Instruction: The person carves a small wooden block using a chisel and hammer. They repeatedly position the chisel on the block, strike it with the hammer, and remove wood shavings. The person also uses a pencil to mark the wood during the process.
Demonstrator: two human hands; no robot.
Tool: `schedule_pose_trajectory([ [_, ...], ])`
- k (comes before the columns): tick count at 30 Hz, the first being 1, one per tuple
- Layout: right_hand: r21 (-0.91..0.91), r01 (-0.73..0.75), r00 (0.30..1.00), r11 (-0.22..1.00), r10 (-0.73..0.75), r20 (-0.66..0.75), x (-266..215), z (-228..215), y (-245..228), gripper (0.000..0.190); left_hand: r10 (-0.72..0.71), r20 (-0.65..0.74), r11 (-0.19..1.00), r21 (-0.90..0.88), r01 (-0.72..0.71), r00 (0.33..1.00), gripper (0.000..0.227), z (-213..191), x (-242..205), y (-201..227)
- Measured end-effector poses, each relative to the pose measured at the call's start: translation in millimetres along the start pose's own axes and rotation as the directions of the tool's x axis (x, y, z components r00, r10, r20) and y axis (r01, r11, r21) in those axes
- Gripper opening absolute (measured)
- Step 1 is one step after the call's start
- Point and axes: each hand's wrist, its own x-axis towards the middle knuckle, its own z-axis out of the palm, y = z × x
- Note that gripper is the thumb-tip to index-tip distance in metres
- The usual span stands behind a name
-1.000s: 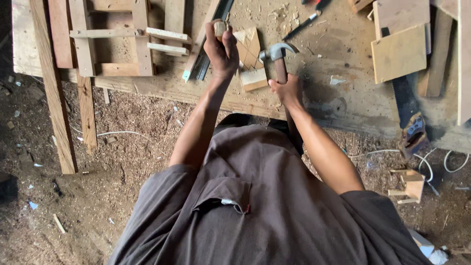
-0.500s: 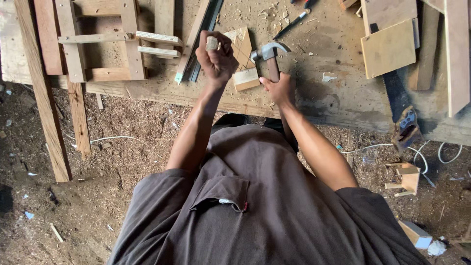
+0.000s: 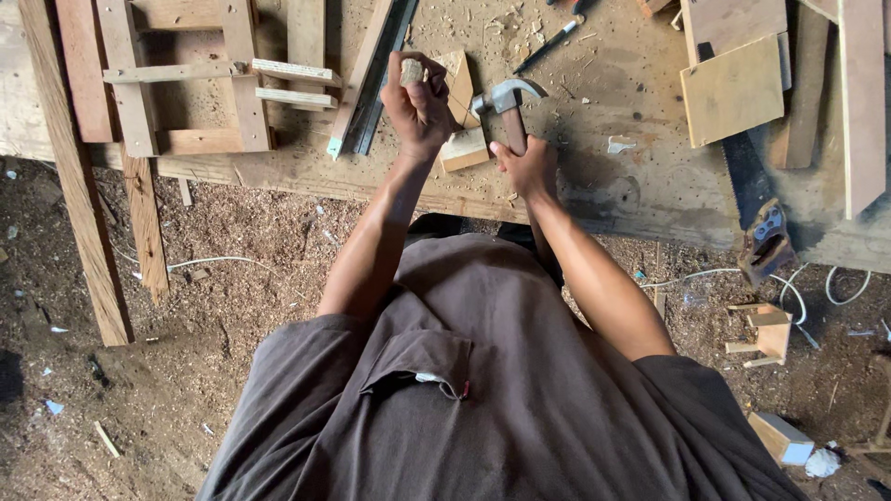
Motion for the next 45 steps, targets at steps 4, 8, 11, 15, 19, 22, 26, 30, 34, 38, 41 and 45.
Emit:
schedule_pose_trajectory([
  [4,0.095,0.049,0.997,0.994,-0.054,0.051,4.8,1.3,10.8,0.029,0.127,0.031,0.979,0.159,-0.130,0.991,0.056,0.6,-0.7,-11.9],
  [8,0.185,-0.056,0.994,0.981,0.038,0.099,8.1,-5.8,-0.5,0.031,-0.041,0.182,0.994,0.109,0.021,0.983,0.043,-7.3,-6.6,-14.6],
  [11,0.049,-0.002,0.998,0.999,-0.001,0.056,1.6,-28.6,-29.2,0.032,-0.195,0.255,0.981,0.045,0.190,0.947,0.046,-8.5,-9.4,-10.0],
  [15,-0.129,0.420,0.904,0.898,-0.427,-0.034,-15.0,-83.1,-92.1,0.035,-0.181,0.235,0.983,0.080,0.166,0.955,0.044,-3.5,-8.0,-0.8],
  [19,-0.219,0.694,0.700,0.686,-0.713,-0.015,-46.0,-140.5,-166.6,0.032,-0.204,0.207,0.975,0.128,0.180,0.957,0.043,-2.3,-4.9,-1.0],
  [22,-0.336,0.789,0.558,0.514,-0.829,0.044,-70.4,-167.2,-212.8,0.031,-0.317,0.196,0.947,0.127,0.297,0.928,0.035,-6.6,-6.1,-13.3],
  [26,-0.378,0.857,0.445,0.349,-0.872,0.203,-74.3,-162.6,-240.1,0.030,-0.029,0.149,0.892,0.450,-0.042,0.988,0.010,-15.9,-25.9,-31.6],
  [30,-0.498,0.764,0.613,0.410,-0.703,0.361,-62.5,-151.9,-240.8,0.034,-0.414,0.119,0.909,-0.002,0.417,0.902,0.016,-8.5,-29.5,-39.6],
  [34,-0.485,0.776,0.585,0.404,-0.749,0.312,-64.4,-169.3,-246.2,0.037,-0.194,0.244,0.977,0.140,0.163,0.950,0.022,-8.8,-25.6,-28.4],
  [38,-0.386,0.835,0.469,0.393,-0.874,0.124,-72.3,-200.6,-260.7,0.037,-0.213,0.280,0.968,0.189,0.164,0.936,0.029,1.8,-15.9,-19.1],
  [41,-0.340,0.796,0.559,0.501,-0.823,0.097,-79.1,-187.9,-259.5,0.035,-0.138,0.285,0.990,0.078,0.121,0.949,0.027,5.9,-12.9,-10.5],
  [45,-0.619,0.655,0.736,0.433,-0.549,0.395,-79.6,-151.3,-252.3,0.035,-0.007,0.278,0.999,0.040,-0.004,0.961,0.022,-1.6,-13.8,7.8],
])
